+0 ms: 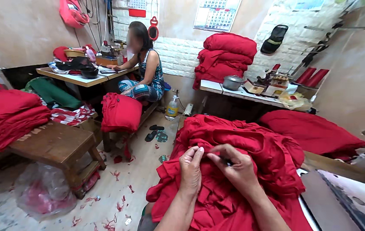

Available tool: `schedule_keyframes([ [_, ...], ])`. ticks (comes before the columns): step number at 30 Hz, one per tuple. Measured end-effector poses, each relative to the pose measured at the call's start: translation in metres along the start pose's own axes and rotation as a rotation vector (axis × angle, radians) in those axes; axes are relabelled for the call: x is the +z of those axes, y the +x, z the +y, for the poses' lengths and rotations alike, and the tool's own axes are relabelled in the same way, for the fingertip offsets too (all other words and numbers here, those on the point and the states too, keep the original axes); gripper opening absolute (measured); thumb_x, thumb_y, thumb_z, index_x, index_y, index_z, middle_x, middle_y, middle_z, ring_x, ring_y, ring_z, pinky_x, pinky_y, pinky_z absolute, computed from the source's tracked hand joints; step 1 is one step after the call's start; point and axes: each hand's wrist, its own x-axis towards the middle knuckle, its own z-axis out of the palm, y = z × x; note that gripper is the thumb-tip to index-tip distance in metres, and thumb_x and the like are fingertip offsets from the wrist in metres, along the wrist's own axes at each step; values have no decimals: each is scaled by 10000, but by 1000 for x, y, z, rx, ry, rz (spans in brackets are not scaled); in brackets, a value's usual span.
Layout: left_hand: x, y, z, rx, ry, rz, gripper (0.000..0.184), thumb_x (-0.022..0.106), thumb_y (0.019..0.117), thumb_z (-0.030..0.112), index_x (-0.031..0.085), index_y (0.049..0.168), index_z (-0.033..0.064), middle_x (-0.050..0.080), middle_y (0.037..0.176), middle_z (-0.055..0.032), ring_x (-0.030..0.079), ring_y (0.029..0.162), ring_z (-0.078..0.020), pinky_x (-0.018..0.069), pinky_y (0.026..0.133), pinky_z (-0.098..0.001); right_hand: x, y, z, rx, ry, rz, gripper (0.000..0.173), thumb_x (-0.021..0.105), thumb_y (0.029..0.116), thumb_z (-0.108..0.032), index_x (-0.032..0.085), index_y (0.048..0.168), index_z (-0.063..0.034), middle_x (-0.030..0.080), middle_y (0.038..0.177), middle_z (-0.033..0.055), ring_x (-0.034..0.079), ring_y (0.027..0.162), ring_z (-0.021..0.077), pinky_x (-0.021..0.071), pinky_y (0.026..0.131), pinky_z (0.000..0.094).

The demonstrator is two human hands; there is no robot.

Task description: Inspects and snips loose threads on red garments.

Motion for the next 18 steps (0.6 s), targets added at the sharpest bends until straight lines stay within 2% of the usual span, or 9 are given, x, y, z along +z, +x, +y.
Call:
schedule_keyframes([
  [2, 0, 0, 0, 4, -7, 2, 182, 498, 979, -59, 677, 951, -61, 713, 857, -36, 691, 820, -84, 588, 833, -276, 3, 4, 5, 3, -125, 40, 256, 681, 944, -161, 727, 1159, -31, 672, 756, 24, 566, 599, 59, 484, 569, 226],
  [4, 0, 0, 0, 0, -5, 11, 190, 495, 983, -52, 680, 942, -53, 708, 854, -27, 683, 822, -76, 581, 832, -271, 3, 6, 11, -97, -191, -4, 192, 652, 930, -94, 763, 1082, -52, 774, 925, 59, 727, 772, 132, 589, 691, 315],
  [6, 0, 1, 1, -14, -17, 27, 204, 486, 987, -36, 679, 921, -34, 699, 829, -15, 674, 797, -65, 576, 808, -263, 2, 5, 12, -195, -185, -57, 159, 629, 913, -75, 761, 1000, -56, 771, 916, 72, 729, 790, 141, 584, 704, 306],
  [8, -1, 0, 1, -21, -27, 30, 208, 482, 990, -28, 678, 918, -23, 689, 824, -9, 665, 786, -64, 572, 793, -261, 1, 3, 12, -213, -140, -88, 150, 622, 895, -126, 724, 971, -47, 715, 792, 62, 645, 660, 105, 523, 600, 258],
  [10, -1, 0, 0, -13, -39, 27, 209, 483, 988, -33, 680, 918, -28, 695, 826, -13, 670, 784, -65, 577, 789, -258, 1, 1, 13, -199, -131, -65, 184, 626, 897, -153, 707, 1016, -38, 654, 720, 60, 557, 574, 94, 461, 535, 237],
  [12, -1, 0, 0, -8, -40, 18, 219, 474, 988, -40, 683, 923, -33, 701, 838, -16, 675, 797, -63, 579, 798, -256, 1, 3, 13, -195, -203, -38, 232, 656, 910, -126, 747, 1110, -52, 727, 815, 77, 622, 621, 136, 512, 578, 291],
  [14, -1, 0, 0, -10, -51, 21, 256, 447, 998, -26, 686, 907, -20, 705, 826, -9, 680, 806, -62, 577, 814, -261, 3, 6, 11, -205, -293, -51, 225, 654, 904, -81, 773, 1094, -71, 785, 965, 78, 753, 801, 194, 601, 696, 376],
  [16, 1, 1, 3, -45, -84, 44, 303, 422, 1019, 14, 680, 862, 17, 701, 781, 2, 682, 771, -60, 577, 790, -255, 7, 7, 11, -209, -315, -42, 190, 640, 889, -52, 771, 1023, -78, 783, 944, 69, 756, 813, 202, 599, 691, 385],
  [18, 0, 2, 3, -60, -91, 41, 279, 441, 1022, 9, 680, 877, 0, 697, 795, -10, 677, 775, -68, 576, 792, -262, 10, 6, 9, -186, -317, -52, 165, 630, 891, -54, 746, 1007, -75, 773, 907, 58, 746, 781, 192, 589, 648, 380],
])
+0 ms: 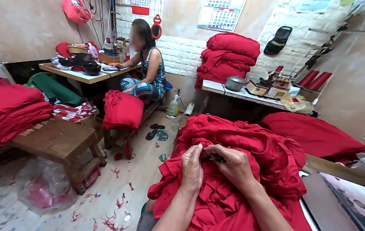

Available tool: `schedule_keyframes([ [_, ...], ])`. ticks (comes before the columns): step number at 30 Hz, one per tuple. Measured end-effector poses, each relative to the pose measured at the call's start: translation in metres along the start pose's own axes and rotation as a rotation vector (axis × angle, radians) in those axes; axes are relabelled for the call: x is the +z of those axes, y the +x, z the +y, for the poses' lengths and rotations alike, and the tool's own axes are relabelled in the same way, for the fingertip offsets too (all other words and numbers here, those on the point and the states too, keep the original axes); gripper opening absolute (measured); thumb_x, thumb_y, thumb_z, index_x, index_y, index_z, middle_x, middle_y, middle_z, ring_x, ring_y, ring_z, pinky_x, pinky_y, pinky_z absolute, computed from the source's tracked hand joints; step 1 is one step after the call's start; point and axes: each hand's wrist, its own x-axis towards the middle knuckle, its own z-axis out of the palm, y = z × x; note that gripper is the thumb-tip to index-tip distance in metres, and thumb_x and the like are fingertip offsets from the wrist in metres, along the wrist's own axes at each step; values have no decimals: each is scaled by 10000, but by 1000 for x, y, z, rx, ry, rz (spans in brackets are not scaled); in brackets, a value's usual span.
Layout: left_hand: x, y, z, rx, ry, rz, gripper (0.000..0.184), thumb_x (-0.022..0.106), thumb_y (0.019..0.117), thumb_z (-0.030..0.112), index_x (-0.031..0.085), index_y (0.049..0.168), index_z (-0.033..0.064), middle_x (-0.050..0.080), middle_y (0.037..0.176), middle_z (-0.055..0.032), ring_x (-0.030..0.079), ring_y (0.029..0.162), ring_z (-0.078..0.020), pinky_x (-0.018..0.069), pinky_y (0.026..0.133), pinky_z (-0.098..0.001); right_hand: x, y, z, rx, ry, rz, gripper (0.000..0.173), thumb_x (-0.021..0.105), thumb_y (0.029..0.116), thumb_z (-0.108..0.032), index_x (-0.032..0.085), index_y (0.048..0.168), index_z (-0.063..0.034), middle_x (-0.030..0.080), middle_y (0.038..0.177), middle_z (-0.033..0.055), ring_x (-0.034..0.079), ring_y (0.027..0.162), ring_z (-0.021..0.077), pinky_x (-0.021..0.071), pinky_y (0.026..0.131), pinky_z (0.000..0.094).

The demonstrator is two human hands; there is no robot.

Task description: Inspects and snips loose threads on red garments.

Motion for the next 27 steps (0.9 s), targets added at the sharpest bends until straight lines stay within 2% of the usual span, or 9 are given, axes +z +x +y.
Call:
schedule_keyframes([
  [3, -2, 0, -2, 11, 17, 1, 240, 470, 1005, -9, 685, 897, -16, 696, 823, -12, 670, 790, -67, 574, 797, -266, -6, -7, -4, 28, 113, -83, 149, 612, 903, -69, 723, 1001, -46, 745, 845, 62, 713, 712, 157, 571, 610, 339],
  [8, -1, -1, -1, 18, -14, -9, 252, 464, 1007, -13, 685, 886, -11, 687, 783, -6, 662, 742, -64, 575, 766, -255, -19, -15, -5, 40, 433, -116, 244, 636, 971, -212, 680, 873, 7, 619, 684, 21, 515, 603, -57, 419, 575, 79],
  [10, -1, -1, -2, 20, 4, -10, 248, 463, 1008, -8, 685, 898, -13, 691, 789, -5, 670, 752, -61, 579, 769, -254, -17, -11, -4, 58, 296, -30, 183, 667, 959, -188, 718, 986, -14, 646, 710, 36, 522, 579, -2, 440, 558, 135],
  [12, -2, -1, -1, 22, 14, -11, 244, 465, 1003, -18, 689, 907, -22, 703, 815, -12, 677, 777, -62, 580, 784, -257, -12, -6, -2, 48, 103, 12, 228, 684, 931, -149, 752, 1127, -54, 718, 796, 70, 602, 597, 122, 500, 566, 280],
  [14, -2, 0, -1, 14, 13, -12, 225, 471, 994, -37, 680, 911, -26, 706, 829, -15, 678, 791, -63, 578, 798, -257, -6, -2, -1, 6, -17, 17, 224, 660, 896, -71, 777, 1087, -68, 785, 950, 86, 752, 774, 213, 598, 673, 392],
  [16, -2, 0, 0, -6, 1, 1, 207, 485, 989, -46, 671, 901, -24, 697, 812, -16, 673, 777, -67, 577, 790, -257, -1, -2, 0, -28, -34, 17, 186, 631, 890, -41, 773, 1007, -70, 782, 942, 84, 759, 821, 217, 602, 702, 393],
  [22, -2, 0, 0, -29, -20, 0, 182, 480, 1009, -19, 651, 946, -25, 682, 792, -22, 668, 736, -81, 581, 758, -269, -13, -21, -4, 21, 184, -164, 145, 637, 897, -150, 721, 980, -65, 703, 758, 37, 641, 621, 106, 518, 556, 283],
  [24, -2, 1, 0, -31, -46, -2, 164, 488, 997, -34, 645, 951, -36, 690, 790, -35, 674, 727, -87, 586, 757, -274, -18, -27, -5, 136, 231, -127, 286, 679, 934, -313, 678, 1050, -52, 667, 760, 21, 591, 612, 56, 503, 559, 236],
  [27, -2, 0, 0, -31, -66, -3, 145, 496, 999, -44, 640, 978, -49, 706, 809, -53, 694, 738, -103, 599, 769, -282, -21, -28, -4, 230, 118, -35, 482, 521, 1026, -481, 593, 1187, -33, 620, 806, 41, 583, 647, 92, 501, 562, 294],
])
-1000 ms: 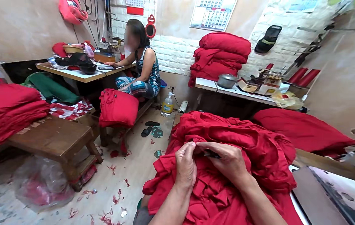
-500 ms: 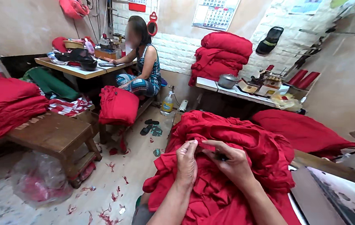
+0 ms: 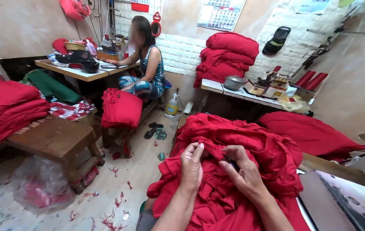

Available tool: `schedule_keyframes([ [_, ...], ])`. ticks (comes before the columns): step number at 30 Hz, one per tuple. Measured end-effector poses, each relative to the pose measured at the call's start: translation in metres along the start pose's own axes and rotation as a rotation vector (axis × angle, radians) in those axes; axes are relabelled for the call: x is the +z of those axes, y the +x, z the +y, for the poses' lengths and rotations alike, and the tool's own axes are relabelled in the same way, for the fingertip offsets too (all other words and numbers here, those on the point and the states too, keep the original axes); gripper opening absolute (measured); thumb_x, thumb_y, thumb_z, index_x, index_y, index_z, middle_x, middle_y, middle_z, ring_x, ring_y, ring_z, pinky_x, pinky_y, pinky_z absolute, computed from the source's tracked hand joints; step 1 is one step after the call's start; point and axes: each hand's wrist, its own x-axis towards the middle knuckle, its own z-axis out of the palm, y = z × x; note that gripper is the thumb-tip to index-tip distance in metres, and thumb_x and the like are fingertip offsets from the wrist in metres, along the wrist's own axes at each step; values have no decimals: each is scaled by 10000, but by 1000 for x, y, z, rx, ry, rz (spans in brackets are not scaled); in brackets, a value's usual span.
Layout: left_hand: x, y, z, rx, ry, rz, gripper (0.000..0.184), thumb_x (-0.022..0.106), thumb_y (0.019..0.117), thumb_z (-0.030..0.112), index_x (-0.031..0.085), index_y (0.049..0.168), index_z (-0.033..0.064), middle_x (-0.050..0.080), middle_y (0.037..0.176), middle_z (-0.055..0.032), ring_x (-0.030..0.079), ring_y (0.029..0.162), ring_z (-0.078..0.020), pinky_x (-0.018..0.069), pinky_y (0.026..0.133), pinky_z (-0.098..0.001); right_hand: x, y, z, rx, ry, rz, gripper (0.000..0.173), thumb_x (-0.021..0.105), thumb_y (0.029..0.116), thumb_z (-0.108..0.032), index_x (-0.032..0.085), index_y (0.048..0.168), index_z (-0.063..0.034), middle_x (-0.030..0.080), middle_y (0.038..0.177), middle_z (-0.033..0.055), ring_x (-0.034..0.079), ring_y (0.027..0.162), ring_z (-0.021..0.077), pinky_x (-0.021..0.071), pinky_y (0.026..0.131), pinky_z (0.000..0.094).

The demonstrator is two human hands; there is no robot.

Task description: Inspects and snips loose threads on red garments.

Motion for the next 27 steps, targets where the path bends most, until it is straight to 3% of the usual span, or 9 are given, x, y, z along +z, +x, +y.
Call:
schedule_keyframes([
  [3, 0, -1, 1, 3, 15, -10, 154, 487, 1012, -34, 639, 991, -47, 708, 816, -56, 697, 742, -107, 602, 768, -286, 3, 4, -4, 7, -144, 83, 412, 466, 1056, -386, 601, 1168, -13, 675, 862, 81, 652, 714, 151, 527, 591, 342],
  [6, 1, -1, 2, -1, 8, -15, 166, 483, 1015, -30, 644, 979, -46, 709, 807, -54, 696, 732, -104, 602, 756, -281, 8, 6, -5, -31, -252, 130, 356, 527, 1024, -314, 648, 1127, 5, 698, 845, 112, 675, 689, 214, 538, 576, 384],
  [12, -1, -2, 2, -5, 25, -34, 139, 500, 980, -65, 634, 1014, -46, 701, 833, -46, 687, 761, -97, 593, 775, -275, 7, 9, -1, -89, -326, 173, 312, 576, 997, -287, 678, 1075, -2, 707, 855, 128, 689, 705, 240, 542, 588, 380],
  [18, -1, -3, 2, 9, 82, -69, 185, 497, 941, -102, 636, 1059, -67, 701, 897, -47, 681, 823, -83, 584, 809, -264, 8, 16, -6, -87, -182, 151, 418, 688, 910, -357, 653, 1126, -1, 698, 859, 117, 655, 687, 196, 530, 584, 351],
  [20, -2, -3, 1, 18, 93, -71, 219, 454, 936, -95, 640, 1044, -56, 697, 872, -32, 674, 792, -69, 583, 777, -253, 11, 23, -7, -137, -145, 123, 355, 692, 921, -282, 690, 1160, -19, 694, 848, 105, 638, 656, 191, 521, 562, 343],
  [22, -4, -2, 0, 22, 102, -82, 248, 424, 938, -92, 640, 1055, -59, 707, 882, -27, 680, 812, -70, 579, 795, -255, 17, 29, -7, -169, -166, 84, 309, 680, 917, -182, 732, 1192, -50, 748, 933, 110, 707, 714, 225, 564, 591, 389],
  [24, -4, -3, 1, 7, 104, -70, 259, 398, 965, -66, 641, 1053, -55, 699, 890, -21, 673, 827, -69, 570, 814, -258, 23, 33, -8, -169, -187, 49, 210, 667, 904, -101, 759, 1089, -66, 757, 962, 105, 743, 790, 249, 590, 624, 423],
  [27, 1, -5, 7, -51, 89, 5, 301, 345, 1022, 29, 642, 972, 23, 671, 767, 39, 655, 719, -31, 561, 738, -221, 26, 33, -8, -193, -163, 53, 122, 646, 885, -71, 745, 956, -71, 748, 894, 77, 735, 777, 215, 580, 621, 390],
])
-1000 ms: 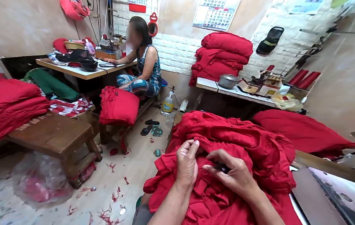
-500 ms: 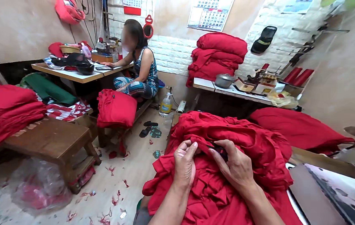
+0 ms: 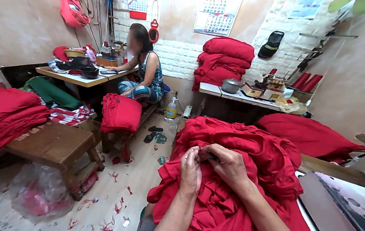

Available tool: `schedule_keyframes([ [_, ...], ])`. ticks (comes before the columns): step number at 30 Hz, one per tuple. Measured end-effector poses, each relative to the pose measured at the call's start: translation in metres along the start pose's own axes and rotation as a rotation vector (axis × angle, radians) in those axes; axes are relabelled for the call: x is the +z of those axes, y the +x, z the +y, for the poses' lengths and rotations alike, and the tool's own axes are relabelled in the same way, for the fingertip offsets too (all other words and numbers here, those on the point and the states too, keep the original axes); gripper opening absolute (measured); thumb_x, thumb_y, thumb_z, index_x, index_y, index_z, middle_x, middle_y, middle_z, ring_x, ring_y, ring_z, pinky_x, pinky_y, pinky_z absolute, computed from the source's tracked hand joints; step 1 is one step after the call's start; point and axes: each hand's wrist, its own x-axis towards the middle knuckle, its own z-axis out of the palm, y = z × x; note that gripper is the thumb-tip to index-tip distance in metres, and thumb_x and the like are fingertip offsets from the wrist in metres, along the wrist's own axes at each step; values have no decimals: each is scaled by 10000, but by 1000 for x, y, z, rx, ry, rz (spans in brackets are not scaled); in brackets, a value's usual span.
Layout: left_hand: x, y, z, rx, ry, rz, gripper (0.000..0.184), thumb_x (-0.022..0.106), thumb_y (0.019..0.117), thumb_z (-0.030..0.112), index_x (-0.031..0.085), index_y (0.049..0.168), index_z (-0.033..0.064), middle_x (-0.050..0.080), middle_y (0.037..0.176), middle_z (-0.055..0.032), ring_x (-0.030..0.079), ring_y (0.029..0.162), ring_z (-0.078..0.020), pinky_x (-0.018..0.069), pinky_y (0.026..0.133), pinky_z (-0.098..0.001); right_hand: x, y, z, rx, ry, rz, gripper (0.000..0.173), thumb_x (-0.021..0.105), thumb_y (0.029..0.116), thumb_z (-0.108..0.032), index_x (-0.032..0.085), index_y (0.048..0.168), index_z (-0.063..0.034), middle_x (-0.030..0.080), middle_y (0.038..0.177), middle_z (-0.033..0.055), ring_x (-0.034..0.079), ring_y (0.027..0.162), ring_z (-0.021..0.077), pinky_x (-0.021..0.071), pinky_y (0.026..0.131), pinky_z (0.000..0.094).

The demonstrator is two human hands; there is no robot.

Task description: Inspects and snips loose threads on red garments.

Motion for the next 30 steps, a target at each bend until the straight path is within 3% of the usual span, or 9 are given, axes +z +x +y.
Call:
schedule_keyframes([
  [5, -3, 3, -2, 9, 20, -71, 254, 414, 941, -79, 623, 1077, -34, 679, 884, -1, 659, 802, -44, 568, 758, -230, -11, -20, -9, -12, 140, -85, 140, 627, 944, -160, 716, 954, -52, 727, 851, 63, 691, 713, 140, 566, 624, 296],
  [8, -1, 8, -2, 2, 105, -103, 242, 526, 901, -145, 556, 1123, -54, 672, 907, -35, 665, 826, -78, 576, 783, -264, -22, -28, -22, 188, -142, -26, 278, 731, 859, -191, 674, 1038, 14, 701, 877, 141, 694, 661, 266, 556, 519, 421],
  [11, 4, 16, 3, 20, 393, -66, 274, 648, 860, -136, 489, 1067, -54, 631, 818, -52, 653, 706, -91, 584, 671, -266, -30, -30, -29, 321, -360, -24, 328, 747, 758, -60, 664, 1063, 25, 682, 956, 194, 695, 659, 343, 530, 466, 482],
  [14, 5, 24, 10, 166, 773, -53, 316, 679, 880, 5, 545, 1153, -81, 606, 856, -74, 599, 717, -101, 528, 671, -263, -34, -33, -30, 314, -400, 46, 203, 727, 750, -28, 699, 950, -8, 688, 955, 181, 693, 641, 316, 512, 434, 450],
  [17, 1, 28, 16, 358, 990, -79, 234, 640, 912, 46, 665, 1115, -67, 665, 1000, -146, 639, 825, -157, 537, 754, -308, -33, -34, -29, 330, -318, 64, 204, 713, 823, -82, 706, 1014, -8, 709, 990, 162, 714, 709, 301, 549, 496, 448],
  [20, -2, 29, 21, 348, 890, -100, 178, 630, 929, 10, 704, 1075, -60, 672, 1013, -127, 612, 709, -73, 535, 656, -215, -27, -37, -25, 301, -264, 71, 162, 707, 839, -59, 726, 991, -6, 720, 1005, 165, 728, 723, 300, 563, 504, 446],
  [23, -8, 34, 24, 191, 590, -165, 156, 586, 942, -66, 669, 1074, -78, 696, 818, -36, 615, 586, -36, 531, 541, -193, -27, -39, -20, 299, -125, 143, 156, 608, 914, -48, 741, 990, -19, 737, 963, 115, 723, 792, 194, 585, 654, 322],
  [26, -22, 42, 27, 53, 454, -325, 140, 546, 973, -38, 674, 1029, -38, 688, 841, 12, 638, 736, -33, 555, 698, -212, -36, -35, -14, 392, 68, 193, 207, 551, 1006, -129, 719, 994, -9, 688, 875, 68, 633, 751, 65, 519, 698, 194],
  [30, -37, 45, 23, -11, 580, -452, 203, 559, 1010, 63, 677, 846, 37, 631, 746, 68, 591, 715, 13, 515, 725, -199, -40, -41, 9, 510, -2, 207, 298, 532, 1053, -243, 660, 915, -12, 578, 742, 43, 542, 662, 90, 437, 622, 272],
])
